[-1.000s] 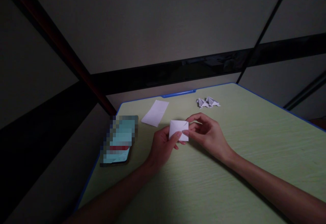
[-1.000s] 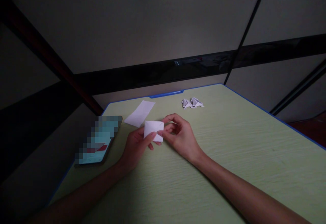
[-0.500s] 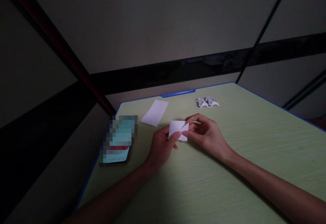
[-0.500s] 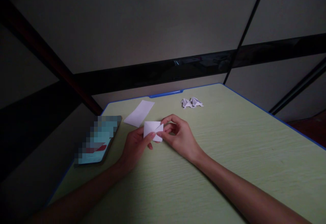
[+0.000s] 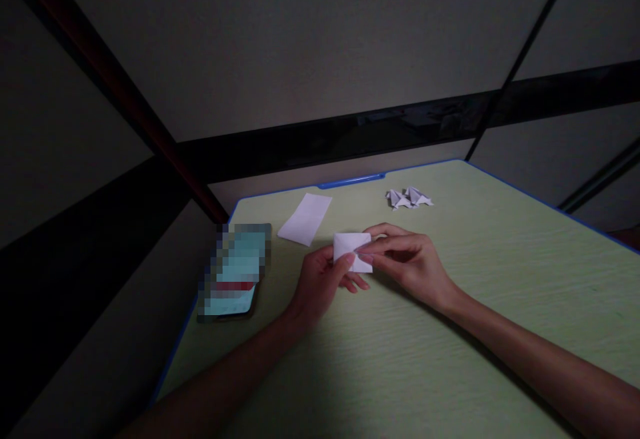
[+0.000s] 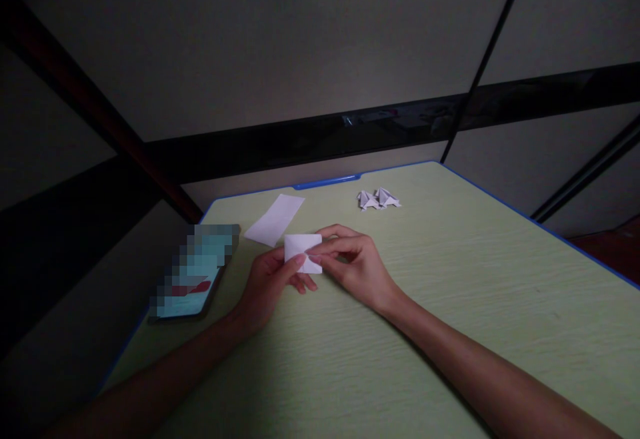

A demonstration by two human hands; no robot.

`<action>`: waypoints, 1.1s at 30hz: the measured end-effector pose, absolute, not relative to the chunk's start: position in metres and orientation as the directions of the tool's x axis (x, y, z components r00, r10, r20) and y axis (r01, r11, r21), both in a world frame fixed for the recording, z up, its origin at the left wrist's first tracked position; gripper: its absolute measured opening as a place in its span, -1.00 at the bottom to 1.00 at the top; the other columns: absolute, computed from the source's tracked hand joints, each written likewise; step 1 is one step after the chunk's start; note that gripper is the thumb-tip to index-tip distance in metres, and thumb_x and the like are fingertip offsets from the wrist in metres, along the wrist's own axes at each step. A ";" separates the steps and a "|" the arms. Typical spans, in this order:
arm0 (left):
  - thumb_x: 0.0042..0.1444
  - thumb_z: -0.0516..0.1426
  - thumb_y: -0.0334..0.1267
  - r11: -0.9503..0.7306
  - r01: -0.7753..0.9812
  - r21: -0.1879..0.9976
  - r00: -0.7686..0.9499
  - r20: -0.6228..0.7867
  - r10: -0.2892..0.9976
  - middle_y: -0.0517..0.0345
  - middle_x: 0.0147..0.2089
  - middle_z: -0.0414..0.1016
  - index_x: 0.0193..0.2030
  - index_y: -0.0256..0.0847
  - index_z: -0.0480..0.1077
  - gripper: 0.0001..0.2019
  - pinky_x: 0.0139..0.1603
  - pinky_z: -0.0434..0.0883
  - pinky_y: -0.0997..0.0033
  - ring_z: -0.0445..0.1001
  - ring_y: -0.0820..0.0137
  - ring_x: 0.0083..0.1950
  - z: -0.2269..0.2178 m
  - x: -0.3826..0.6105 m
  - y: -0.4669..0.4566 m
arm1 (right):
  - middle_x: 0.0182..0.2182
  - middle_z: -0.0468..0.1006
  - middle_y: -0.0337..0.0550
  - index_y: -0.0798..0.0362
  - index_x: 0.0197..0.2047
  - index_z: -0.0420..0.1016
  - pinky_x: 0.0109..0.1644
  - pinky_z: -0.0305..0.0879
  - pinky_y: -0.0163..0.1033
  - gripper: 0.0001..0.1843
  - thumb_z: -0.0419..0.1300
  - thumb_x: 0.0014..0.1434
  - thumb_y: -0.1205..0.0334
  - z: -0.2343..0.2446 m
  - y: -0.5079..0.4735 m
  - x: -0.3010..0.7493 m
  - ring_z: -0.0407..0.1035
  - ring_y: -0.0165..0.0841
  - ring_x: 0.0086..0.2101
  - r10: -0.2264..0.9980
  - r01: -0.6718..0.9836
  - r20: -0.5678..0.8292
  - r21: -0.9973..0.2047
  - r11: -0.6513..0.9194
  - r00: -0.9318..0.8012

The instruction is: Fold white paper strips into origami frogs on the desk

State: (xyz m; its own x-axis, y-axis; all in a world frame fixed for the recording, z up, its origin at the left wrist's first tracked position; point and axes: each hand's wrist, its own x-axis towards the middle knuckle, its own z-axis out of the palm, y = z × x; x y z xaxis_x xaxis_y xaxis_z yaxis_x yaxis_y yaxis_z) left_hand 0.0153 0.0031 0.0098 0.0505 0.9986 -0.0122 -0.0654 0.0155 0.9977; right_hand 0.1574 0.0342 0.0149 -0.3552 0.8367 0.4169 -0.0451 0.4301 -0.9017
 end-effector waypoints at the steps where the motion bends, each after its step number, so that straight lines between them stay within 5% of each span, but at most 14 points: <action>1: -0.08 0.08 -0.23 0.033 -0.079 0.996 0.049 -0.029 0.998 0.07 -0.53 0.48 -0.36 -0.39 0.38 -0.77 -0.63 0.32 0.58 0.42 0.48 -0.61 0.010 0.016 0.003 | -0.35 0.43 -0.14 0.00 -0.44 0.54 -0.35 0.28 -0.29 -0.87 0.20 -0.10 0.38 0.015 0.035 0.159 0.33 -0.41 -0.36 0.832 -0.047 0.415 -0.902 0.429 -0.369; 13: -0.12 0.12 -0.25 0.108 -0.248 0.963 0.088 -0.088 0.992 0.06 -0.49 0.49 -0.40 -0.42 0.38 -0.78 -0.48 0.45 0.44 0.45 0.44 -0.56 0.003 0.013 0.006 | -0.34 0.42 -0.14 0.03 -0.46 0.54 -0.27 0.29 -0.27 -0.87 0.20 -0.09 0.42 0.019 0.040 0.163 0.34 -0.42 -0.35 0.715 -0.048 0.418 -0.878 0.475 -0.561; 20: -0.18 0.16 -0.27 0.118 -0.147 0.982 0.085 -0.106 0.991 0.05 -0.48 0.48 -0.41 -0.43 0.40 -0.78 -0.52 0.45 0.46 0.45 0.42 -0.54 0.008 0.014 0.004 | -0.33 0.42 -0.11 0.06 -0.46 0.53 -0.26 0.28 -0.26 -0.89 0.18 -0.07 0.40 0.019 0.039 0.164 0.34 -0.40 -0.32 0.685 -0.015 0.407 -0.865 0.501 -0.605; 28: -0.19 0.17 -0.23 0.039 -0.089 0.995 -0.125 -0.050 0.991 0.12 -0.51 0.48 -0.39 -0.41 0.39 -0.75 -0.55 0.43 0.51 0.44 0.44 -0.59 0.013 0.015 0.004 | -0.37 0.40 -0.17 0.11 -0.48 0.42 -0.35 0.25 -0.31 -0.88 0.24 -0.17 0.27 0.019 0.034 0.154 0.30 -0.49 -0.45 0.850 -0.143 0.202 -0.978 0.151 -0.486; 33: -0.18 0.16 -0.25 0.024 -0.051 0.998 -0.144 -0.031 0.989 0.14 -0.53 0.48 -0.40 -0.38 0.37 -0.78 -0.58 0.42 0.52 0.43 0.43 -0.62 0.015 0.017 0.003 | -0.44 0.40 -0.17 0.14 -0.64 0.38 -0.32 0.19 -0.31 -0.89 0.22 -0.17 0.32 0.018 0.034 0.151 0.28 -0.45 -0.42 0.865 -0.051 0.156 -0.987 0.150 -0.477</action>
